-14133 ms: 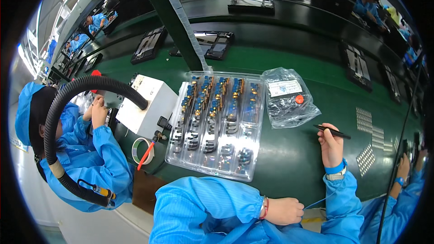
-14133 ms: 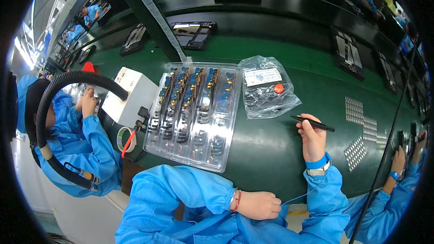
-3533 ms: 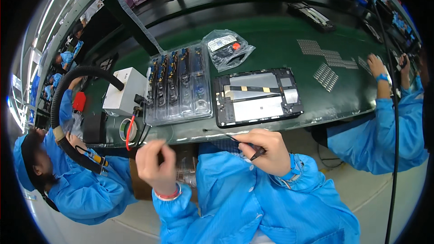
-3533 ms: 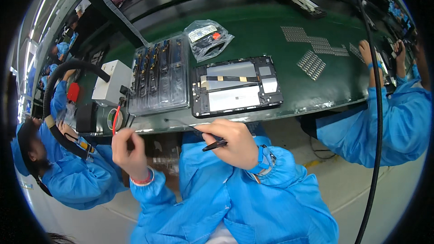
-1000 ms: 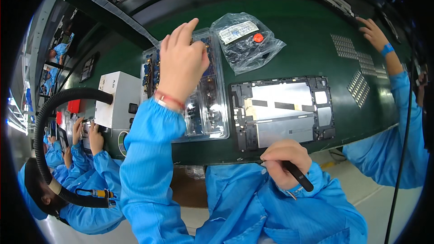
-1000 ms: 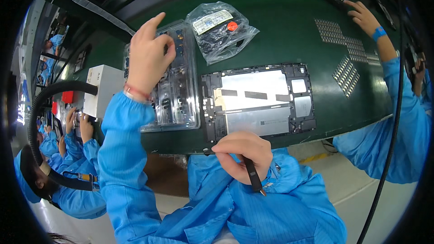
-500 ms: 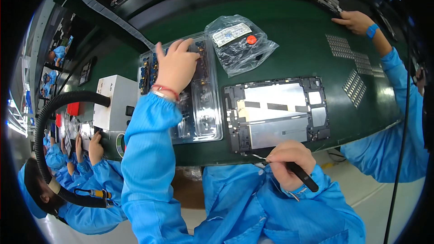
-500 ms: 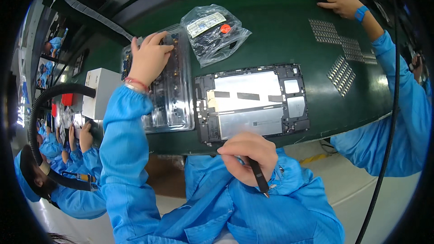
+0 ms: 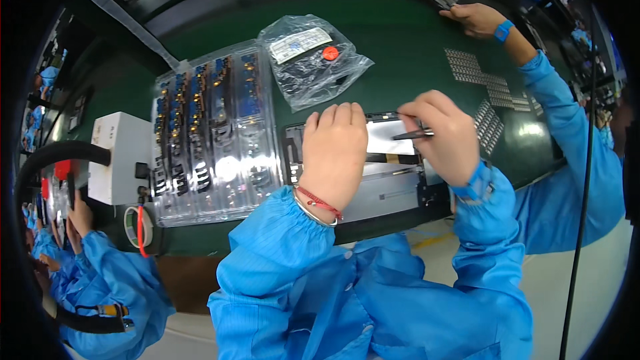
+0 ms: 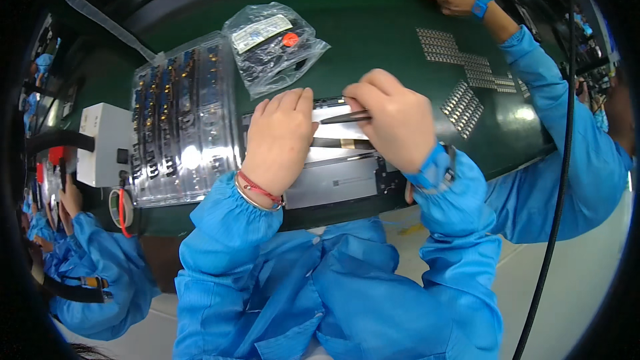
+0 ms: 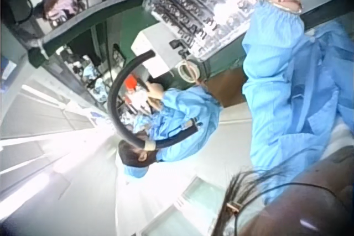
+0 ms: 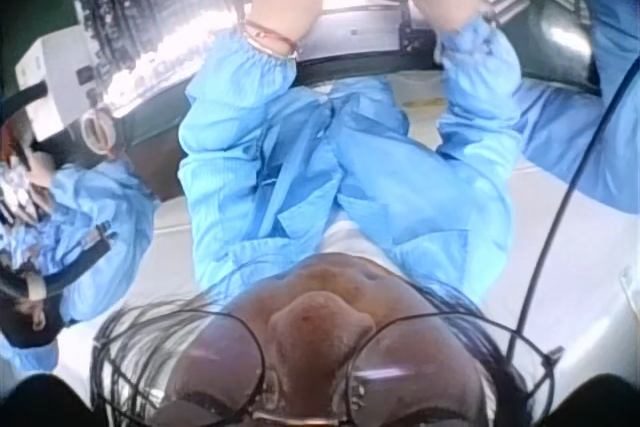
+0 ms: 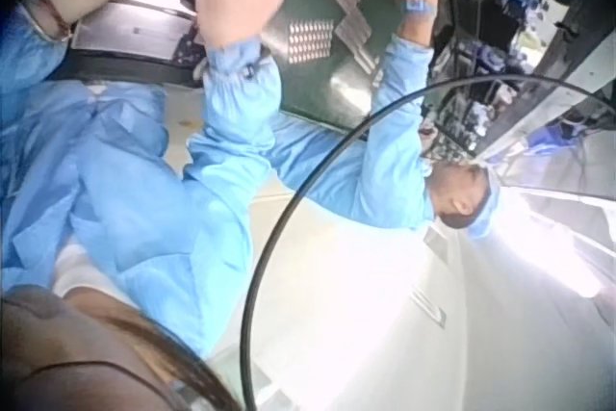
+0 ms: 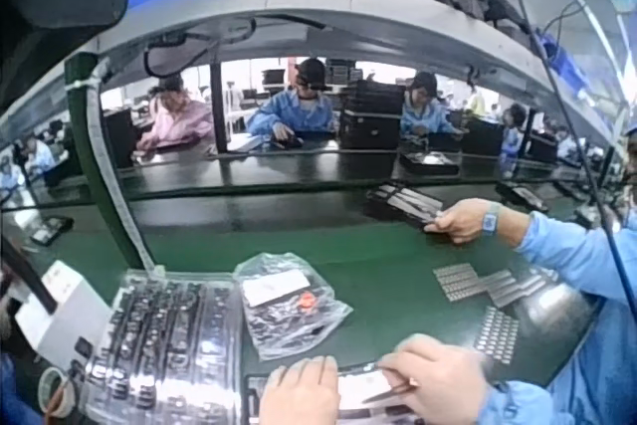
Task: The person assembles electronic components on a workbench, using tweezers to place small parts onto a circuit board. They handle a black rectangular device, aligning and securing internal components. The person also uses a blue bin to retrieve or store items during the process.
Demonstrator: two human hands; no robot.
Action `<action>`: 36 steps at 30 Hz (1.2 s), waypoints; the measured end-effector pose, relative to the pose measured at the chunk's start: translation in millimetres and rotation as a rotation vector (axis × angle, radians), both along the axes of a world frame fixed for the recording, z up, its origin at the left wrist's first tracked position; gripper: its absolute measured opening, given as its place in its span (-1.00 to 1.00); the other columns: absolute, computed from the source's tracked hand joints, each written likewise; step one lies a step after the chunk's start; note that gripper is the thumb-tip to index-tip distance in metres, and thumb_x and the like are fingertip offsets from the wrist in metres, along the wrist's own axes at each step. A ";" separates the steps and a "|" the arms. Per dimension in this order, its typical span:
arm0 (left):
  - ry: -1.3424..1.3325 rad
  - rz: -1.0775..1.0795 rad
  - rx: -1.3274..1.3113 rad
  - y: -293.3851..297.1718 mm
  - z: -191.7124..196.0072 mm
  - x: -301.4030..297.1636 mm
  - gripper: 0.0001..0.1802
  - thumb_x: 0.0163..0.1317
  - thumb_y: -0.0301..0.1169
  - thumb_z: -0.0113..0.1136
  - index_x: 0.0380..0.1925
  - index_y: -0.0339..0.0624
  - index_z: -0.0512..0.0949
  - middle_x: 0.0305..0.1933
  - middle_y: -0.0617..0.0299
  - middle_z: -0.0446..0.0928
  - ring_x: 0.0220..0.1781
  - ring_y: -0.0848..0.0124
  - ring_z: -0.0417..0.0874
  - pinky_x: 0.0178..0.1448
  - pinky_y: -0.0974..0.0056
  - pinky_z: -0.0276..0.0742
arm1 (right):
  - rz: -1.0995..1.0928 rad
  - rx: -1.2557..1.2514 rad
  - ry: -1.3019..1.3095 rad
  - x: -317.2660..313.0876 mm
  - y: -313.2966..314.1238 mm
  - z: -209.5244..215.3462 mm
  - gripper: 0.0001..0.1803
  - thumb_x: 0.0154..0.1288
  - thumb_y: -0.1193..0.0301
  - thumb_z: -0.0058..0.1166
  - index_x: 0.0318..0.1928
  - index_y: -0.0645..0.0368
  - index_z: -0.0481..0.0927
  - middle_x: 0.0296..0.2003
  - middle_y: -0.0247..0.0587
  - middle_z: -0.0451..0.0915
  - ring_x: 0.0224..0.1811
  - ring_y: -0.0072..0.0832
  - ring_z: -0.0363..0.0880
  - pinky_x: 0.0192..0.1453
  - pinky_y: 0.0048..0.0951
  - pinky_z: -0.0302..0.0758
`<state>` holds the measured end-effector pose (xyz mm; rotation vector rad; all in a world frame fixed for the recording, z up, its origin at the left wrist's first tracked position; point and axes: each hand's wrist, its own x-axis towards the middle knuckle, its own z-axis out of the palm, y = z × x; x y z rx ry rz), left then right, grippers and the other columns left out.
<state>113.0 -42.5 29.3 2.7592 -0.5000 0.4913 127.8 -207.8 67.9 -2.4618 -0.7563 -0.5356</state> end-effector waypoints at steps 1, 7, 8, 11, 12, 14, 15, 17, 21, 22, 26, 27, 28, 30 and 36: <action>0.039 0.002 -0.011 -0.7 -2.8 1.0 -0.70 -0.01 -0.41 0.13 -0.21 -0.17 0.48 -0.23 0.20 0.47 -0.13 0.27 0.48 -0.03 0.19 0.33 | 0.036 -0.026 -0.033 7.7 0.4 -5.9 -0.85 -0.11 0.60 0.15 -0.42 0.19 0.55 -0.48 -0.23 0.48 -0.48 -0.32 0.51 -0.42 -0.43 0.45; 0.048 0.008 -0.145 3.7 -10.5 2.6 -0.73 -0.01 -0.43 0.12 -0.24 -0.15 0.49 -0.27 0.26 0.45 -0.15 0.29 0.46 0.01 0.13 0.29 | 0.135 -0.165 -0.152 24.8 2.6 -45.7 -0.82 -0.16 0.45 0.16 -0.42 0.06 0.57 -0.49 -0.38 0.48 -0.59 -0.42 0.50 -0.52 -0.49 0.42; 0.046 0.014 -0.163 4.0 -11.9 2.9 -0.74 -0.01 -0.43 0.12 -0.24 -0.14 0.49 -0.27 0.26 0.45 -0.15 0.29 0.46 0.03 0.12 0.29 | 0.136 -0.180 -0.148 22.7 3.6 -47.5 -0.82 -0.17 0.45 0.17 -0.41 0.06 0.57 -0.49 -0.38 0.48 -0.59 -0.42 0.50 -0.52 -0.49 0.41; 0.061 0.010 -0.236 5.2 -14.1 3.8 -0.73 -0.01 -0.44 0.13 -0.23 -0.12 0.48 -0.24 0.27 0.46 -0.13 0.30 0.46 0.07 0.09 0.26 | 0.096 -0.179 -0.057 16.1 8.2 -44.0 -0.85 -0.10 0.47 0.16 -0.41 0.11 0.57 -0.50 -0.34 0.50 -0.56 -0.39 0.51 -0.50 -0.47 0.44; 0.069 0.005 -0.263 5.3 -14.4 3.8 -0.72 -0.01 -0.44 0.13 -0.22 -0.11 0.48 -0.23 0.28 0.46 -0.12 0.30 0.46 0.09 0.08 0.24 | 0.079 -0.182 -0.033 13.6 9.1 -42.7 -0.87 -0.07 0.48 0.16 -0.41 0.13 0.57 -0.50 -0.31 0.51 -0.54 -0.38 0.52 -0.50 -0.47 0.45; 0.070 0.004 -0.297 6.4 -13.2 2.9 -0.67 -0.01 -0.45 0.13 -0.16 -0.09 0.45 -0.21 0.28 0.47 -0.10 0.31 0.46 0.11 0.05 0.22 | 0.045 -0.193 0.018 10.2 12.7 -40.7 -0.87 -0.04 0.49 0.14 -0.39 0.15 0.57 -0.49 -0.30 0.52 -0.52 -0.36 0.53 -0.47 -0.47 0.46; 0.070 0.003 -0.313 6.1 -12.8 2.6 -0.64 -0.01 -0.46 0.13 -0.13 -0.08 0.44 -0.20 0.29 0.47 -0.09 0.31 0.46 0.12 0.04 0.21 | 0.035 -0.180 0.038 10.0 14.0 -40.3 -0.88 -0.04 0.50 0.14 -0.39 0.15 0.57 -0.48 -0.30 0.52 -0.51 -0.36 0.53 -0.47 -0.47 0.46; 0.103 0.026 -0.321 4.4 -11.9 3.0 -0.57 -0.02 -0.47 0.14 -0.06 -0.07 0.40 -0.19 0.31 0.48 -0.09 0.33 0.47 0.13 0.02 0.19 | 0.012 -0.169 0.067 9.0 15.6 -39.9 -0.85 -0.07 0.50 0.13 -0.38 0.13 0.56 -0.47 -0.32 0.50 -0.52 -0.36 0.52 -0.47 -0.45 0.46; 0.135 0.042 -0.353 3.9 -13.1 3.8 -0.44 -0.02 -0.50 0.14 0.06 -0.04 0.31 -0.21 0.36 0.51 -0.10 0.37 0.49 0.16 -0.01 0.14 | -0.028 -0.206 0.108 7.6 19.3 -35.3 -0.80 -0.15 0.50 0.12 -0.39 0.05 0.55 -0.46 -0.37 0.47 -0.54 -0.36 0.50 -0.47 -0.42 0.43; 0.127 0.012 -0.372 3.9 -12.3 4.8 -0.43 -0.02 -0.50 0.14 0.08 -0.04 0.29 -0.21 0.37 0.51 -0.09 0.38 0.49 0.18 -0.03 0.12 | -0.041 -0.219 0.117 7.4 20.7 -33.9 -0.81 -0.15 0.50 0.12 -0.39 0.05 0.55 -0.46 -0.37 0.47 -0.54 -0.36 0.49 -0.47 -0.41 0.43; 0.121 -0.059 -0.403 2.9 -9.7 7.1 -0.39 -0.01 -0.49 0.14 0.12 -0.03 0.25 -0.22 0.42 0.53 -0.08 0.42 0.50 0.21 -0.11 0.03 | -0.030 -0.193 0.109 9.3 19.0 -35.0 -0.85 -0.15 0.49 0.12 -0.44 0.06 0.55 -0.49 -0.37 0.47 -0.54 -0.35 0.49 -0.47 -0.40 0.42; 0.127 -0.065 -0.398 2.8 -9.3 7.0 -0.38 0.00 -0.49 0.13 0.13 -0.03 0.24 -0.22 0.42 0.53 -0.08 0.42 0.50 0.21 -0.13 0.01 | -0.013 -0.220 0.083 8.9 19.4 -33.1 -0.87 -0.14 0.48 0.13 -0.46 0.07 0.55 -0.50 -0.37 0.47 -0.55 -0.35 0.49 -0.47 -0.40 0.42; 0.121 -0.064 -0.386 3.0 -10.1 6.8 -0.39 0.00 -0.49 0.12 0.13 -0.03 0.23 -0.23 0.43 0.53 -0.09 0.43 0.50 0.21 -0.15 0.01 | 0.003 -0.251 0.056 8.1 19.3 -30.9 -0.89 -0.13 0.47 0.13 -0.47 0.07 0.55 -0.52 -0.37 0.47 -0.55 -0.35 0.48 -0.47 -0.40 0.42; 0.109 -0.065 -0.362 3.2 -12.6 6.4 -0.39 0.02 -0.49 0.11 0.14 -0.02 0.23 -0.24 0.44 0.53 -0.10 0.44 0.50 0.19 -0.19 0.01 | -0.005 -0.274 0.059 4.1 19.2 -27.9 -0.89 -0.11 0.49 0.12 -0.45 0.08 0.56 -0.52 -0.35 0.48 -0.53 -0.34 0.49 -0.46 -0.40 0.43; -0.004 -0.120 -0.150 2.2 -5.8 2.9 -0.37 0.00 -0.41 0.11 0.15 -0.05 0.22 -0.35 0.36 0.49 -0.11 0.46 0.49 0.16 -0.30 0.00 | -0.342 0.047 0.009 0.9 -28.2 -0.6 -0.75 -0.05 0.66 0.00 -0.29 0.19 0.58 -0.48 -0.15 0.50 -0.45 -0.30 0.49 -0.38 -0.43 0.39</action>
